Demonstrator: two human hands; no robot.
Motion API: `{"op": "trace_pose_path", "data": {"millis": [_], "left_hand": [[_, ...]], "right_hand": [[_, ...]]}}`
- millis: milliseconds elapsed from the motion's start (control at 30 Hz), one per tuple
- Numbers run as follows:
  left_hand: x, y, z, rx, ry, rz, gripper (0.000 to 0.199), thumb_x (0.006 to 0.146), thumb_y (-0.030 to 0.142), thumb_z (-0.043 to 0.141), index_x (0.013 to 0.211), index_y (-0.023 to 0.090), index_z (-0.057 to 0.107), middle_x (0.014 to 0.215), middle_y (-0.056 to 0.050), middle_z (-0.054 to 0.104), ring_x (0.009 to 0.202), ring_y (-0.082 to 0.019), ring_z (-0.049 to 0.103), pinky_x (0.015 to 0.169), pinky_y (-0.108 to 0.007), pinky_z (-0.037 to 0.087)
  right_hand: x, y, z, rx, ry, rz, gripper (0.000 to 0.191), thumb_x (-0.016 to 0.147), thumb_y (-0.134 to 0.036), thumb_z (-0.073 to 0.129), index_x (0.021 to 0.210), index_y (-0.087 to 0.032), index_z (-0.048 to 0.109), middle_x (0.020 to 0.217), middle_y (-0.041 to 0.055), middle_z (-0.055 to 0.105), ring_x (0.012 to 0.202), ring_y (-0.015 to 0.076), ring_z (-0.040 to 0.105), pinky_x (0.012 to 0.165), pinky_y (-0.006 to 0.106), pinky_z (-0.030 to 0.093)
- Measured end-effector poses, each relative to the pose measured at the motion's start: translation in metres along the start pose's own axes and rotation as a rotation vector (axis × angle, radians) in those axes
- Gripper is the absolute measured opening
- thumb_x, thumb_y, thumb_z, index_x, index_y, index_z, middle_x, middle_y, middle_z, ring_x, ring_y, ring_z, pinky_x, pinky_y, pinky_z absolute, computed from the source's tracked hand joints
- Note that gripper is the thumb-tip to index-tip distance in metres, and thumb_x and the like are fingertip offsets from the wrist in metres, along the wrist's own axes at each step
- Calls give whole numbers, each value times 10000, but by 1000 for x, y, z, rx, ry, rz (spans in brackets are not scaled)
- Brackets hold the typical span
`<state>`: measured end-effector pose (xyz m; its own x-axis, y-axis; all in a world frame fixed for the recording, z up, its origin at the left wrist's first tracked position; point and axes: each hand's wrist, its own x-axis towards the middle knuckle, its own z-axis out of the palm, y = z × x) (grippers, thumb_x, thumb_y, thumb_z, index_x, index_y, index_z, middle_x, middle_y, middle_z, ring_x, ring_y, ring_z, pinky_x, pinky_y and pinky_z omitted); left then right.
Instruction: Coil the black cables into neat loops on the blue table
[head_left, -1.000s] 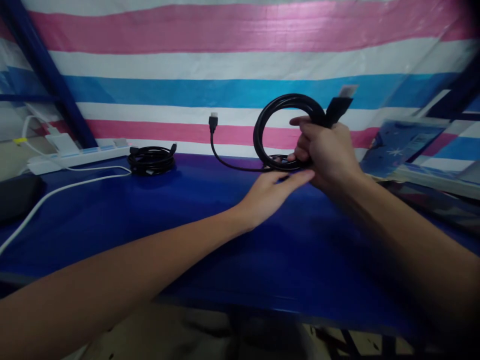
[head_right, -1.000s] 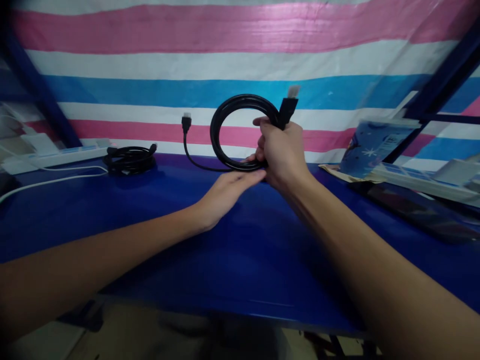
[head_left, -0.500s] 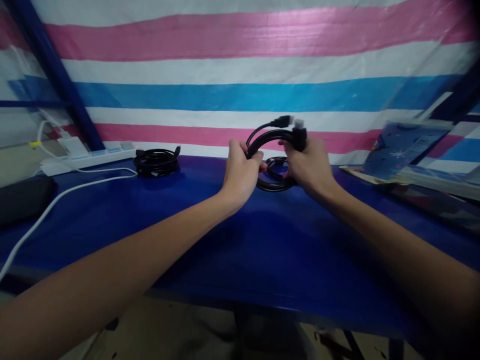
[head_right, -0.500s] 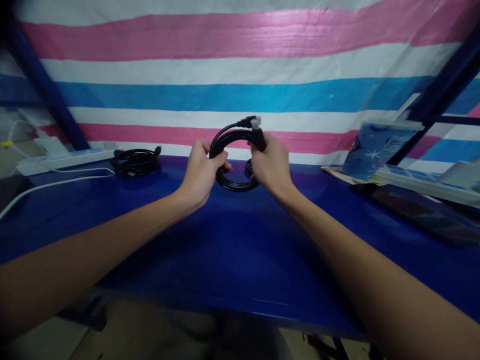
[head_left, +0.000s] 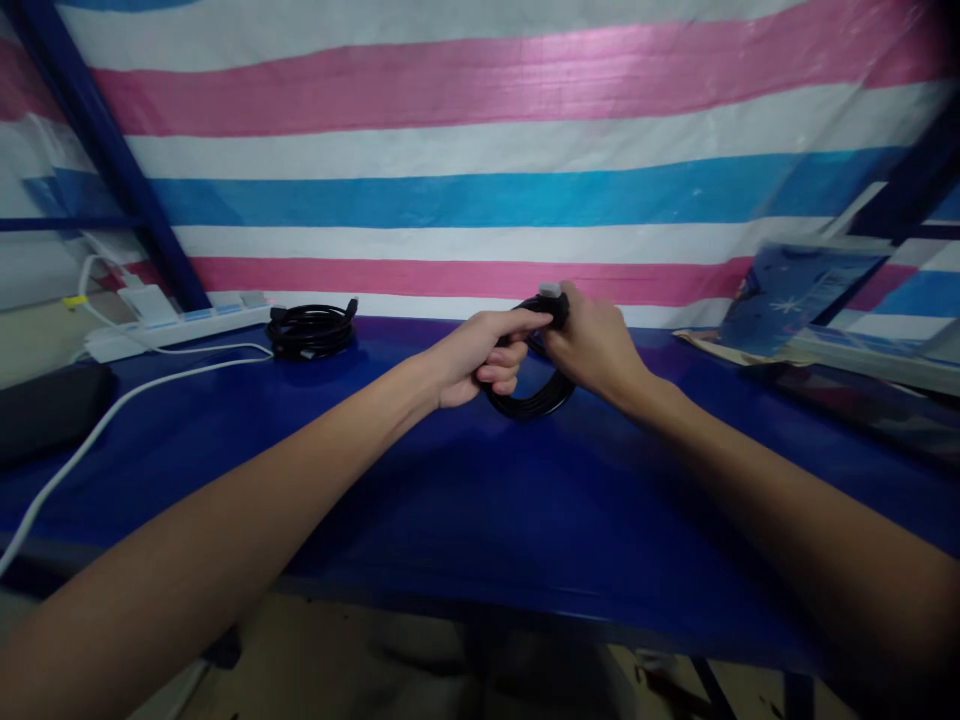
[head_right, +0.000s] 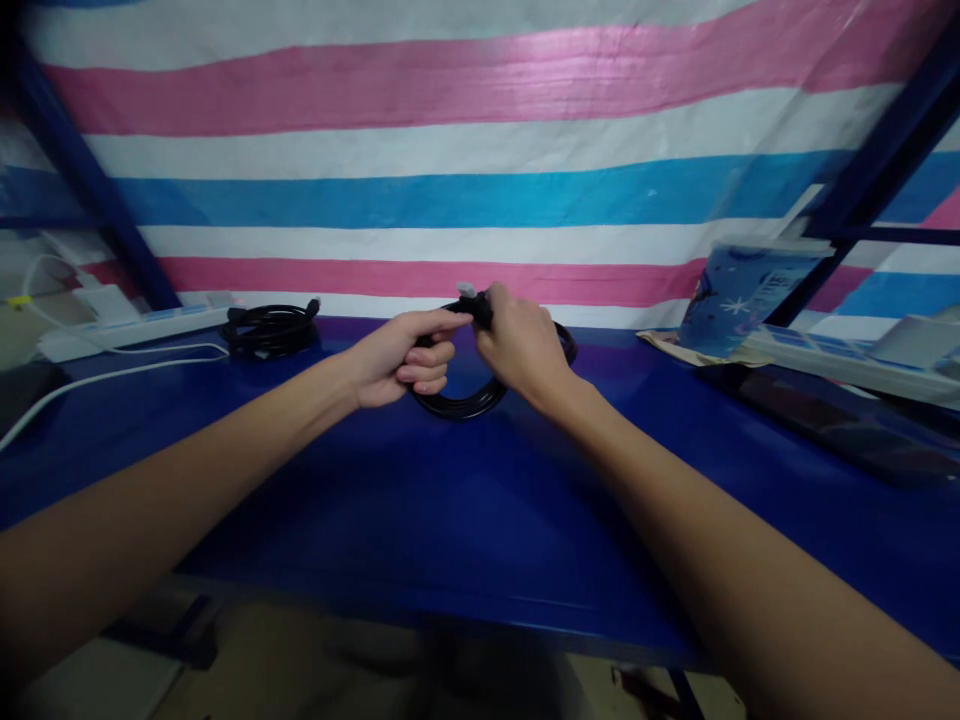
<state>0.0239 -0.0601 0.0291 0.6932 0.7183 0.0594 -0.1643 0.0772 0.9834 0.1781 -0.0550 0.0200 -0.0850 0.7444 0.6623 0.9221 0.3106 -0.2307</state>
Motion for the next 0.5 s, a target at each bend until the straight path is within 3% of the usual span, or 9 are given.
{"op": "trace_pose_path", "data": {"millis": [133,200,267,333,367,433,500], "left_hand": [[-1,6,-1,36,50,-82,409,796,245,553,511,219,261,374,100,178,299,10,112,354,-192,111],[-2,6,-2,71,43,-120,406,772,254,581,517,222,266,378,102,183,302,14,106,354,-190,102],[-2,5,-4,119,14,-126,377,745,280,621,532,215,317,385,104,204,309,14,107,349,-191,105],[-2,4,-5,181,17,-88,305,720,284,649,560,196,405,399,106,216,316,11,115,343,-193,118],[-2,3,-5,201,36,-56,271,712,274,657,576,186,439,409,108,210,321,9,117,342,-193,119],[-3,1,-2,164,54,25,238,723,257,647,594,175,464,429,107,211,327,6,128,345,-190,137],[-6,0,7,28,-15,104,272,775,260,589,569,181,430,428,90,252,324,-9,204,367,-192,233]], "right_hand": [[-3,-9,-5,-216,154,-94,250,756,-281,545,946,-119,559,1025,207,595,894,315,539,696,386,372],[-2,-10,-8,-76,41,-182,195,757,-275,539,884,-130,569,985,169,614,857,277,549,699,369,379],[-1,-8,-10,208,-217,-208,113,763,-234,500,793,-152,570,796,88,628,709,196,554,633,314,386],[0,-5,-9,449,-420,-162,108,739,-174,469,758,-165,575,650,27,593,586,140,528,548,267,365],[1,-4,-8,534,-452,-103,113,718,-151,469,746,-169,577,597,10,568,538,125,506,510,254,344],[1,-3,-5,650,-395,42,76,701,-150,479,686,-170,551,504,-7,502,465,109,452,457,251,300],[1,-4,-2,730,-260,166,81,720,-184,484,642,-176,505,479,-8,465,445,104,424,447,257,294]]}}
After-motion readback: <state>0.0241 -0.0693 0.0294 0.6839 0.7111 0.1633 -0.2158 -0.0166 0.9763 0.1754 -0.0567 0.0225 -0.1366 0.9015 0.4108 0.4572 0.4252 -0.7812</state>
